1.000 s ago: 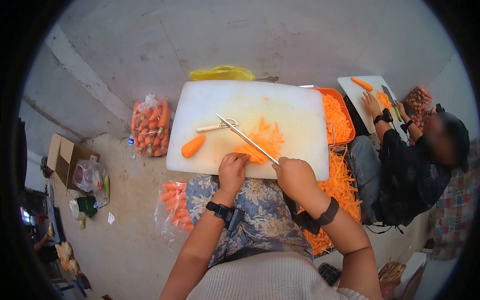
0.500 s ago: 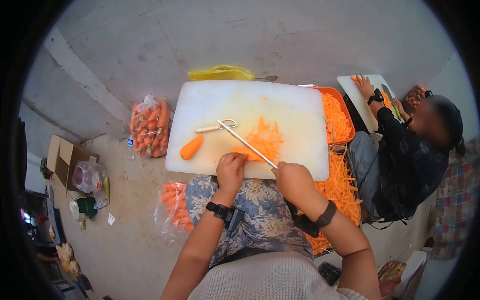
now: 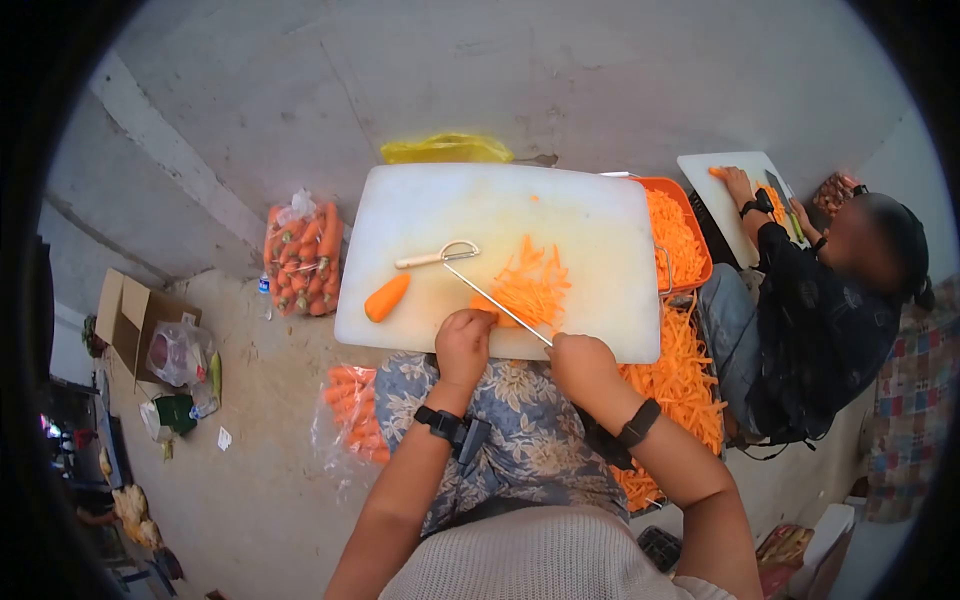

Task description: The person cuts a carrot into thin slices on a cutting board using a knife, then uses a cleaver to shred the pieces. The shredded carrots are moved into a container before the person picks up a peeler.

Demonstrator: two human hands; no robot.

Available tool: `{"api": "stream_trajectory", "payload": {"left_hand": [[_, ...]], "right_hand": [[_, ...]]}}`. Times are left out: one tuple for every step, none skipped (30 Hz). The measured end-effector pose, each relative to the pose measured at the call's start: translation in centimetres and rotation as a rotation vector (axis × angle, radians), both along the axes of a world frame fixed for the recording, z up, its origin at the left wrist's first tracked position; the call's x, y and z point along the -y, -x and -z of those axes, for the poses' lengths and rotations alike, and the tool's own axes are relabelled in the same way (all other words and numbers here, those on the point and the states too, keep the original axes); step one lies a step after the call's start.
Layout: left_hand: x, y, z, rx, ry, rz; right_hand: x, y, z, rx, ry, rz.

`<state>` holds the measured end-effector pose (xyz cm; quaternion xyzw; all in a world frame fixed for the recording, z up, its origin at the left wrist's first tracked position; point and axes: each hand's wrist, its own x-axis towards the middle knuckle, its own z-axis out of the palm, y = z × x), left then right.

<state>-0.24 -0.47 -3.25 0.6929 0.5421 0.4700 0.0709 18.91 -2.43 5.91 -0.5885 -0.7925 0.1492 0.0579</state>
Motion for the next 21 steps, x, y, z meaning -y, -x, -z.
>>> {"api": "stream_trajectory", "payload": {"left_hand": [[0.0, 0.0, 0.0, 0.009, -0.001, 0.005], [-0.1, -0.1, 0.0, 0.022, 0.001, 0.004], [0.0, -0.2, 0.1, 0.022, 0.005, 0.002], [0.1, -0.2, 0.1, 0.016, -0.009, 0.002], [0.1, -0.3, 0.2, 0.012, -0.025, 0.001], [0.1, -0.4, 0.1, 0.013, -0.02, 0.003], [0.0, -0.3, 0.1, 0.01, -0.007, -0.011], [-0.1, -0.3, 0.0, 0.007, 0.003, -0.026], [-0.1, -0.2, 0.0, 0.007, 0.0, -0.026], [-0.1, -0.1, 0.1, 0.006, 0.01, -0.015], [-0.1, -0.1, 0.1, 0.006, 0.017, -0.004], [-0.1, 0.0, 0.0, 0.005, 0.01, -0.005], [-0.2, 0.0, -0.1, -0.002, 0.007, -0.009], [-0.2, -0.2, -0.1, -0.009, 0.011, -0.013], [0.0, -0.2, -0.1, -0.009, 0.018, -0.01], [-0.1, -0.1, -0.1, -0.017, 0.015, -0.008], [-0.1, -0.1, 0.0, -0.023, 0.011, -0.01], [0.0, -0.1, 0.0, -0.023, 0.015, -0.011], [0.0, -0.2, 0.0, -0.015, 0.015, -0.007], [-0.1, -0.1, 0.0, -0.006, 0.012, -0.003], [-0.1, -0.1, 0.0, -0.006, 0.009, -0.004]], "right_hand": [[-0.2, 0.0, 0.2, 0.023, 0.012, -0.02], [-0.6, -0.4, 0.1, 0.026, 0.008, -0.025], [-0.7, -0.4, -1.0, 0.023, 0.002, -0.025], [-0.6, -0.4, -1.9, 0.018, -0.001, -0.02], [-0.4, -0.3, -2.5, 0.019, 0.005, -0.018], [-0.2, 0.0, -3.1, -0.007, 0.019, 0.007], [-0.2, 0.2, -3.4, -0.033, 0.028, 0.032], [-0.1, 0.2, -2.9, -0.032, 0.027, 0.032], [0.1, 0.3, -1.7, -0.042, 0.002, 0.013], [0.2, 0.4, -0.6, -0.054, -0.025, -0.005], [0.3, 0.5, 0.2, -0.055, -0.031, -0.005], [0.2, 0.6, 0.5, -0.049, -0.041, -0.019], [-0.1, 0.6, 0.5, -0.039, -0.054, -0.034], [-0.4, 0.2, 0.3, -0.034, -0.056, -0.037], [-0.5, 0.3, -0.9, -0.039, -0.05, -0.028], [-0.4, 0.5, -2.0, -0.045, -0.044, -0.017], [-0.2, 0.5, -2.8, -0.046, -0.039, -0.016], [-0.1, 0.6, -3.7, -0.064, -0.054, 0.008], [-0.2, 0.7, -4.1, -0.083, -0.072, 0.031], [-0.3, 0.7, -3.6, -0.083, -0.074, 0.028], [-0.3, 0.7, -2.6, -0.056, -0.043, 0.022]]}}
